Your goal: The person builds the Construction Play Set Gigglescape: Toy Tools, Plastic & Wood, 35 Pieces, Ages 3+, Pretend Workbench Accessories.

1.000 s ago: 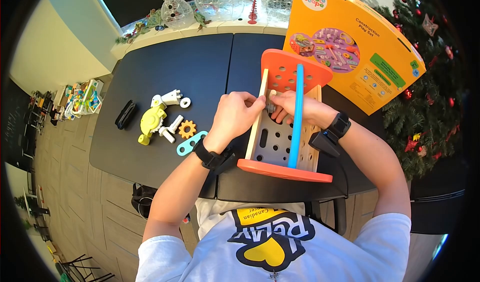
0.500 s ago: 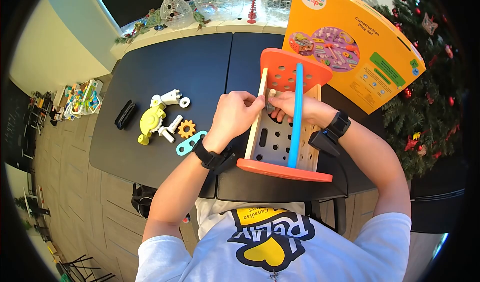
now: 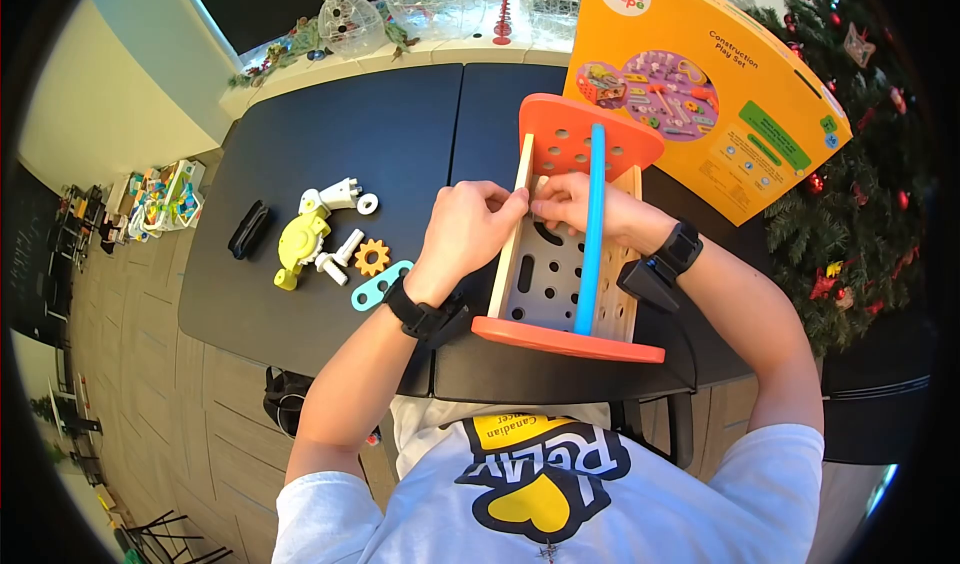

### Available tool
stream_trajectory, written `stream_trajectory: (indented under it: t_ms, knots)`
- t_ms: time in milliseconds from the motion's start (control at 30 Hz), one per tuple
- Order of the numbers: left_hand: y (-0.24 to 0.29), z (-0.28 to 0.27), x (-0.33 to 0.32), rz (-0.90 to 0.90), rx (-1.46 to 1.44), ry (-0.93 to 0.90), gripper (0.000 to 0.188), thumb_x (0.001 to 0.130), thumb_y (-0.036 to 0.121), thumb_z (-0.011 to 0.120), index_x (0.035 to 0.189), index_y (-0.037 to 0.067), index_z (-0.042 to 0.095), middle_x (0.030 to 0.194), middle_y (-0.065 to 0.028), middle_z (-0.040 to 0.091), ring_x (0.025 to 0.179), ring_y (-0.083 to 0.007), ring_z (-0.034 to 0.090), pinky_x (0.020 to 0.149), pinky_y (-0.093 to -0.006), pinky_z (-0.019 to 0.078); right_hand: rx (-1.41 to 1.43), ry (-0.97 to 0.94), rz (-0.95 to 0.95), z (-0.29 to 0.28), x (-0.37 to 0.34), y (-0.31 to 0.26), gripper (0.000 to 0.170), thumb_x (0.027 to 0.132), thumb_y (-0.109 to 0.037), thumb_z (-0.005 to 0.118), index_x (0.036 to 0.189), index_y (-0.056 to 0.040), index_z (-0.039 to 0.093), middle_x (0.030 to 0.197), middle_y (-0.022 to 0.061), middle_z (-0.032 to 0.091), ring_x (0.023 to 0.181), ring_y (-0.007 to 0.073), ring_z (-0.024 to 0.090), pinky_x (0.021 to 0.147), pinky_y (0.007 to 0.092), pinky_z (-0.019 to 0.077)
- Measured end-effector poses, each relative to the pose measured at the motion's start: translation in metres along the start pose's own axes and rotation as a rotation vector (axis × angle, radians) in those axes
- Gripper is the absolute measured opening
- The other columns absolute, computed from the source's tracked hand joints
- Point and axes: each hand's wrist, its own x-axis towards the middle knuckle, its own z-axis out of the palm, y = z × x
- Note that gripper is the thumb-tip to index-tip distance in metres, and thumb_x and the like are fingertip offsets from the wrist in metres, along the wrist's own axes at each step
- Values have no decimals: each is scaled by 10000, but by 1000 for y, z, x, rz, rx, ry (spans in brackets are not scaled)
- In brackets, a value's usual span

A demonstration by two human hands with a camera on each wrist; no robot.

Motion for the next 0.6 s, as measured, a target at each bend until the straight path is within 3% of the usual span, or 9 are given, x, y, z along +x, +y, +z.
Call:
stream_trajectory:
  t_ms: [200,400,600]
  knots:
    - [1,0,0,-11,-13,-9,466,959,386,670,1035,-62,772,830,-222,762,752,-303,762,714,-362,580,135,54,167,2,5,-2,440,1016,-354,675,1240,23,654,949,103,724,874,134,664,737,289,541]
    - [0,0,1,6,7,-3,464,960,382,669,1033,-65,771,834,-225,762,756,-307,764,712,-365,580,-30,118,-161,7,-1,8,504,977,-423,718,1231,8,657,963,106,724,875,137,670,750,278,543]
    - [1,0,0,9,-12,5,461,957,378,670,1034,-65,771,831,-228,760,761,-308,765,711,-364,580,-38,11,61,2,-2,-7,458,1037,-403,632,1203,21,677,975,94,729,828,139,677,735,286,550]
